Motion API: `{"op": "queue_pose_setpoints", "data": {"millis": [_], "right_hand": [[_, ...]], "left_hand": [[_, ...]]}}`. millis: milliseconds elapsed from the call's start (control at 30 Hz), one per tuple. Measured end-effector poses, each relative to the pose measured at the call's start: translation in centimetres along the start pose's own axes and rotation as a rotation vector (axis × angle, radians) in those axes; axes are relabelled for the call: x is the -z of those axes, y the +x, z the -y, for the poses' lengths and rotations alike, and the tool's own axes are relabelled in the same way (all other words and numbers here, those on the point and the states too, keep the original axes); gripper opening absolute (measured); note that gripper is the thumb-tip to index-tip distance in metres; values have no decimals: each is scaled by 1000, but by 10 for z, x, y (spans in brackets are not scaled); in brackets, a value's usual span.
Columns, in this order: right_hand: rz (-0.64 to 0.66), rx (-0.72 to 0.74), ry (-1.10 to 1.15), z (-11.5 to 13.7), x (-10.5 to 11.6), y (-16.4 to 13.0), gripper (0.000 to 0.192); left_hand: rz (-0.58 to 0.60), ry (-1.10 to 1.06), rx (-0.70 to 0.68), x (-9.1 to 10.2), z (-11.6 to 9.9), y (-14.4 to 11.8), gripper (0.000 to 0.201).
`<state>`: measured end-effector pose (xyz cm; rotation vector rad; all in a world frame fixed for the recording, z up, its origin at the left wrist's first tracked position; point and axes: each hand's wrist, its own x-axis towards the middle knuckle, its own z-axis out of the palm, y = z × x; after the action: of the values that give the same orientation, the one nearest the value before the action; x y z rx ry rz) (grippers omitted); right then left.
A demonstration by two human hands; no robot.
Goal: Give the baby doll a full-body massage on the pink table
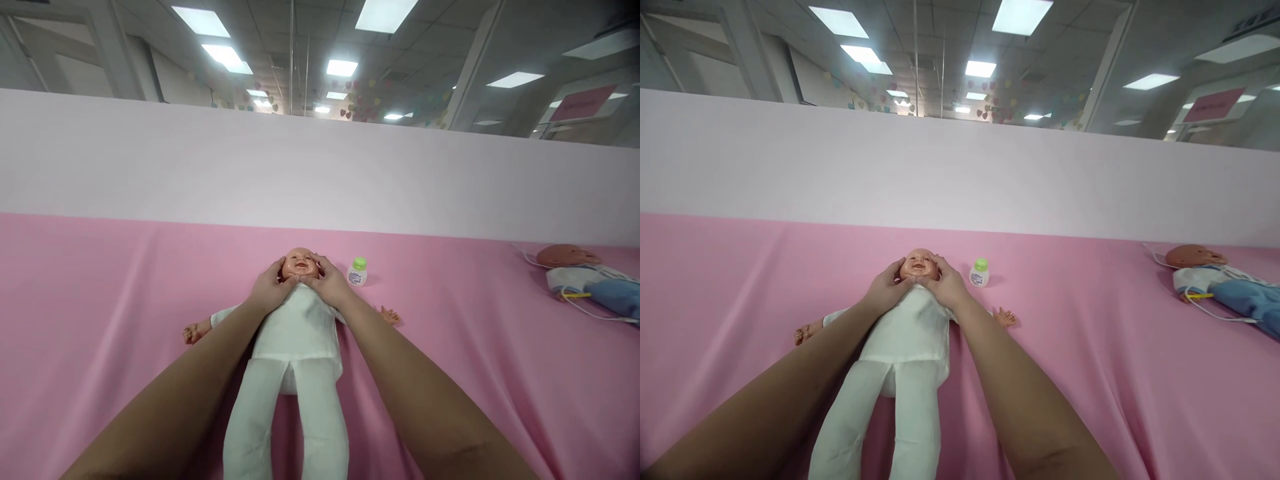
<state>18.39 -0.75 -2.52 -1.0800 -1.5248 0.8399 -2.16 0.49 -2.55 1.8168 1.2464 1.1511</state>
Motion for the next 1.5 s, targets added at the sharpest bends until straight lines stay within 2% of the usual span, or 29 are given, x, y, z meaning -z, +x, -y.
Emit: {"op": "queue_pose_setpoints", "data": {"millis": [300, 500, 567, 633, 767, 867, 967, 1100, 1233, 1333, 1500], "right_hand": [[157, -70, 31, 13, 22, -3, 69], [174, -171, 252, 11, 23, -2, 61], [169, -196, 305, 11, 21, -1, 60], [178, -156, 278, 12, 20, -2, 61], [134, -66, 102, 12, 12, -2, 82], [59, -52, 26, 6, 2, -1, 92], [5, -32, 6, -3, -3, 1, 89], [14, -30, 59, -5, -2, 4, 84], [56, -38, 144, 3, 5, 2, 76], [103, -54, 182, 8, 11, 0, 72], [184, -73, 195, 9, 19, -2, 72]], "left_hand": [[12, -189, 25, 0, 11, 6, 90], [-29, -240, 20, -5, 18, 11, 78], [-38, -206, 31, -6, 15, 9, 77], [-39, -112, 34, -5, 8, 6, 80], [-18, 116, 16, -2, -3, -1, 85], [-14, 165, -10, -2, -5, -2, 82], [-17, 169, -29, -3, -4, -1, 82], [-4, 135, -52, -3, -2, 0, 80], [-26, 64, -1, -3, -3, -1, 88], [-25, -18, 33, -3, -2, -1, 86], [-30, -169, 30, -4, 13, 7, 85]]}}
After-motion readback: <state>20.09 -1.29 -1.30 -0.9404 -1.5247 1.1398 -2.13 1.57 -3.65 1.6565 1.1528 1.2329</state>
